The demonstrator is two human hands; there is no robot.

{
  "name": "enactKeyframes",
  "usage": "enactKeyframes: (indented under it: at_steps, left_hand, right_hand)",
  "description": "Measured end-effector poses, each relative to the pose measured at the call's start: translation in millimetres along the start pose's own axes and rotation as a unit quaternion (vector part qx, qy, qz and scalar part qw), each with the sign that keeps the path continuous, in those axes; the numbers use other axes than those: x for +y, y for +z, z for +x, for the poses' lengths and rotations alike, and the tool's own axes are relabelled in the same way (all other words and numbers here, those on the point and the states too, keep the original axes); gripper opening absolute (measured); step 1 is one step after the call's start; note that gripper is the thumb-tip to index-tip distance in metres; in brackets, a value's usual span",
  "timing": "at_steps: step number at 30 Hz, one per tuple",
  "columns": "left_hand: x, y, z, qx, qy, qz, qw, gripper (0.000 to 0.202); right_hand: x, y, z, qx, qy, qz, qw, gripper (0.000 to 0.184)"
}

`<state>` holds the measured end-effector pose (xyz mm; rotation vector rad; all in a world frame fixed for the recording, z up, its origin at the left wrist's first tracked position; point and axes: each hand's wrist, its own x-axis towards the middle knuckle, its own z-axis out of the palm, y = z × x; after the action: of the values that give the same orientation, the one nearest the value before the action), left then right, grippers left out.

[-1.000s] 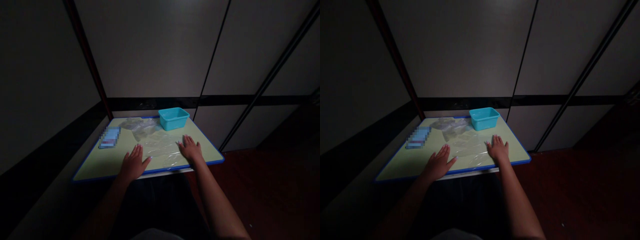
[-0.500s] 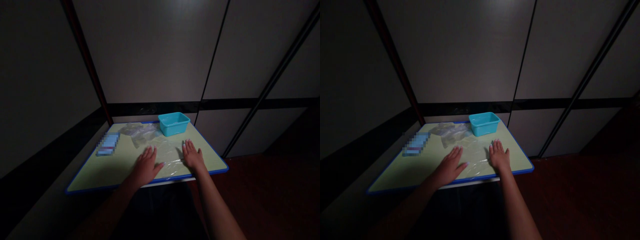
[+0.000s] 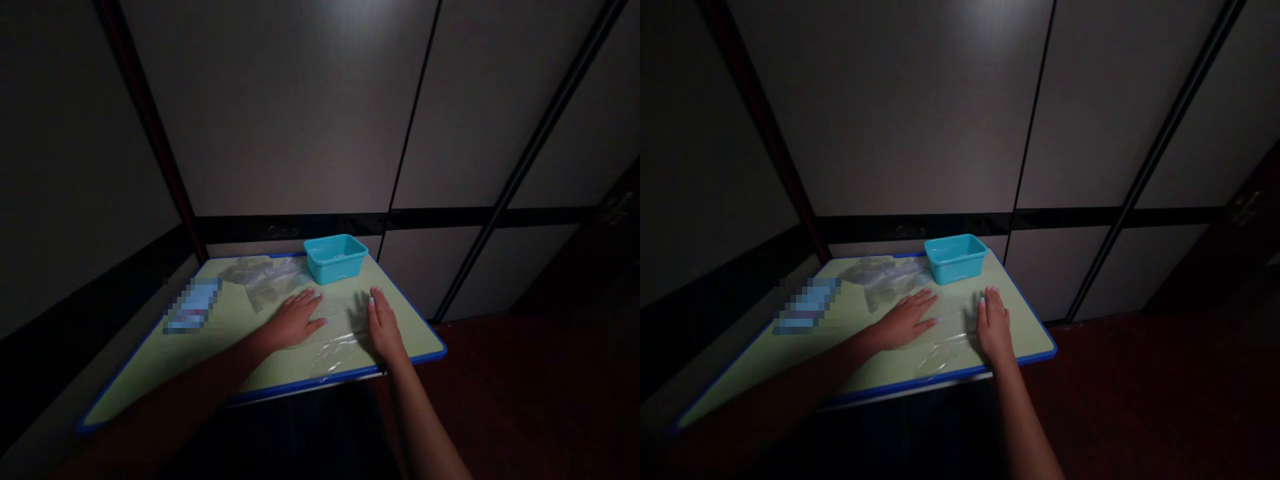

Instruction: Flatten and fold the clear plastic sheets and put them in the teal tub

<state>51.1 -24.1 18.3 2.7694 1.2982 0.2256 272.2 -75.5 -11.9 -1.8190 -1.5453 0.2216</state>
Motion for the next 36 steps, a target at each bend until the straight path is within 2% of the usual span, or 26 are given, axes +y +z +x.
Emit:
enactKeyframes:
  at_steps: [2, 4, 8, 15, 19, 24, 26, 30, 33, 36]
  left_hand:
    - [-16.1, 2.3, -5.8, 0.001, -0.036, 0.000, 0.999, 0.063]
    - [-25.7, 5.1, -11.3, -0.028, -0.059, -0.004, 0.998, 0.064]
    - [-26.6, 10.5, -18.0, -0.093, -0.063, 0.008, 0.994, 0.071]
    - [-18.9, 10.4, -19.4, -0.082, -0.064, 0.026, 0.994, 0.071]
    - [-8.7, 3.7, -18.9, -0.032, -0.018, 0.028, 0.999, 0.066]
    - [-0.2, 0.9, -17.2, -0.012, 0.038, 0.019, 0.999, 0.067]
    - [-3.8, 3.4, -16.6, -0.024, 0.036, 0.017, 0.999, 0.067]
    - [-15.6, 9.7, -16.7, -0.086, 0.006, 0.003, 0.996, 0.067]
    - [-18.5, 9.6, -17.1, -0.083, 0.007, -0.007, 0.996, 0.070]
    - [-17.3, 5.2, -16.3, -0.030, 0.016, -0.015, 0.999, 0.069]
  right_hand:
    - [-0.1, 0.4, 0.2, 0.002, -0.009, -0.009, 1.000, 0.056]
    - [-0.4, 0.7, 0.2, 0.001, -0.012, -0.021, 1.000, 0.055]
    - [-0.7, 0.3, 0.1, -0.015, -0.013, -0.052, 0.998, 0.055]
    - [0.4, 0.9, -0.9, -0.021, -0.007, -0.071, 0.997, 0.056]
    - [-2.1, 1.7, -4.6, -0.004, -0.012, -0.088, 0.996, 0.055]
    - [-3.5, 2.9, -7.5, 0.007, -0.023, -0.122, 0.992, 0.054]
    - [-2.6, 3.3, -7.5, 0.012, -0.029, -0.125, 0.992, 0.053]
    - [-0.6, 3.0, -6.6, 0.018, -0.036, -0.106, 0.994, 0.052]
    - [0.4, 2.4, -4.6, -0.026, -0.039, -0.096, 0.994, 0.053]
    - [0.0, 2.7, -1.8, -0.090, -0.054, -0.121, 0.987, 0.054]
